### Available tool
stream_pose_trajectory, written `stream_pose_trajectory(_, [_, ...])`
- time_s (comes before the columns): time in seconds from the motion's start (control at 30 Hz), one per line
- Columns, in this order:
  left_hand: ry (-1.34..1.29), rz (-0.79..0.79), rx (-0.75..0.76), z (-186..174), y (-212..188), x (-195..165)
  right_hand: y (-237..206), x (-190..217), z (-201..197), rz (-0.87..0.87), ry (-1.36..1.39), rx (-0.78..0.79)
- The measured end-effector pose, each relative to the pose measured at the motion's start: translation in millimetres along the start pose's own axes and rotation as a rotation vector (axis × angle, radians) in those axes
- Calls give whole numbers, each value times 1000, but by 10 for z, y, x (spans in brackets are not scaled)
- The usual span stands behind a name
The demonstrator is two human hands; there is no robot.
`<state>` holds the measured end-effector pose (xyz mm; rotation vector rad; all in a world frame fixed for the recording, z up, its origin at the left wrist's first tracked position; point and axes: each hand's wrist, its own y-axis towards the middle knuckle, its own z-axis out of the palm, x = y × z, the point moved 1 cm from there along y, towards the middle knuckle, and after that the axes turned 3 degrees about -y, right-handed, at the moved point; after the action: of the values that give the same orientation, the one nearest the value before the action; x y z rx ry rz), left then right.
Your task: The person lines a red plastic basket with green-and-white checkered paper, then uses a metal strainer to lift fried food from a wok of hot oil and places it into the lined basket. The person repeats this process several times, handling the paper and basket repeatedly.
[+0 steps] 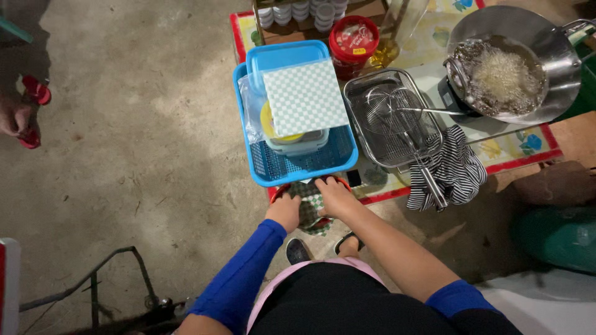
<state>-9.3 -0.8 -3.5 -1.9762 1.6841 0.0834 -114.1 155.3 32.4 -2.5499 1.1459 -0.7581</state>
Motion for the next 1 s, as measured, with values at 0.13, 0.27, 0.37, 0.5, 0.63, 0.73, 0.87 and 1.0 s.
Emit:
stream_pose_trajectory(0.13, [196, 43, 5, 253, 50, 170, -57, 73, 55, 5, -27, -25])
stream_pose_trajectory(0.27, [241, -3, 33, 295, 147, 147, -98, 78, 47, -8, -110, -81])
stream_pose_trajectory(0.37, [211, -40, 23, 206, 231, 149, -5, 56, 167, 3, -177, -149])
stream_pose_trajectory(0.5, [102, -35, 53, 144, 218, 187, 24, -142, 461, -34, -59, -192])
stream_pose_trajectory(0.63, [-12, 15, -113, 99, 77, 242, 90, -470, 275, -63, 309, -153])
stream_pose_trajectory(0.73, [-10, 167, -179, 90, 67, 153, 37, -605, 7, 95, 495, -155])
stream_pose_trajectory(0.87, [-89, 210, -193, 137, 103, -119, 99, -428, 5, 49, 340, -162])
stream_pose_trajectory(1.0, [-58, 100, -73, 150, 60, -287, 187, -129, 313, -395, 128, -331])
